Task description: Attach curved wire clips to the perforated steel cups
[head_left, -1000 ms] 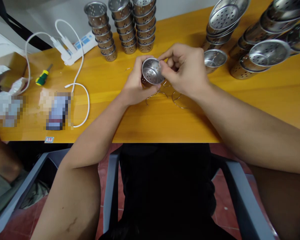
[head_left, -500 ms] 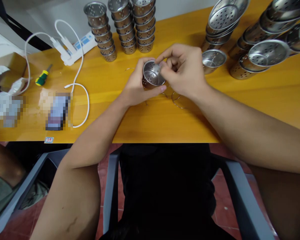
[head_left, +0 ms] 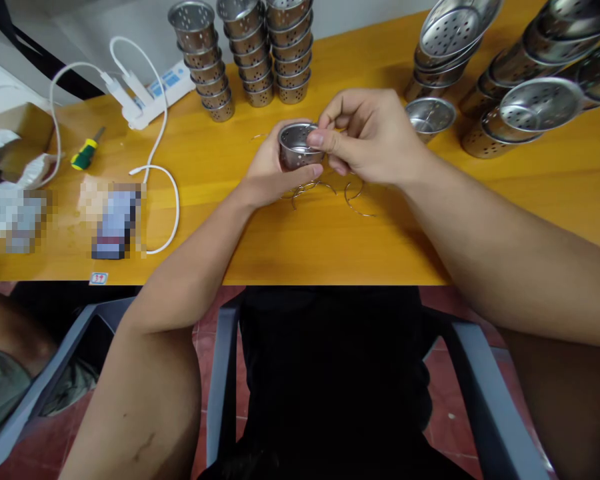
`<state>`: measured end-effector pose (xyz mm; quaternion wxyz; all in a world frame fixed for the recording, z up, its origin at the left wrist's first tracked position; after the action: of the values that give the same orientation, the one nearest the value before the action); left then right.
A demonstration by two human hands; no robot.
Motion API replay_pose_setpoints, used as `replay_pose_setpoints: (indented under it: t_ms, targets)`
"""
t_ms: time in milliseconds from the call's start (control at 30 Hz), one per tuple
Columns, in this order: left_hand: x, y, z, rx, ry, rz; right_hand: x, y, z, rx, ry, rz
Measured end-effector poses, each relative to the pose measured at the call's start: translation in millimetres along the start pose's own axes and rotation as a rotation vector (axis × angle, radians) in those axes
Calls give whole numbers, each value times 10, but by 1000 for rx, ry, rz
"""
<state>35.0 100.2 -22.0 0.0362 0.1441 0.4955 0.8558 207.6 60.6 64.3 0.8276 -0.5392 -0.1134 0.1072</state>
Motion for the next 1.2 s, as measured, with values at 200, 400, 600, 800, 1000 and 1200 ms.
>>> replay_pose_setpoints:
  t_ms: [200,400,600,800,1000,1200]
  targets:
    - [27,-112,36,-27,-21,32,3,-1,-2,-85,-4,6]
    - [79,-142,48,-45,-25,46,-6,6,19,-112,-23,21]
    - [66,-134,37,-73,-58,38,13,25,12,-152,4,32]
    - [64,-150,18,-83,-76,65,-5,22,21,-162,-3,-12]
    - [84,-140,21,-47,-56,59,-25,25,10,-167,-19,-9]
    - [76,-58,20,-44,-66,22,-44,-75,-58,-219,-30,24]
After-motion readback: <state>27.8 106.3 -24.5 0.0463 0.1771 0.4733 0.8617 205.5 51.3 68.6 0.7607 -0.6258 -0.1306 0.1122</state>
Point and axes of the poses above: each hand's wrist, its own z-axis towards the middle knuckle, its own x-axis out of the back of the hand, y = z × x, the point moved 9 cm from there along z, towards the middle knuckle, and after that the axes turned 9 degrees about y, right-handed, at the moved point
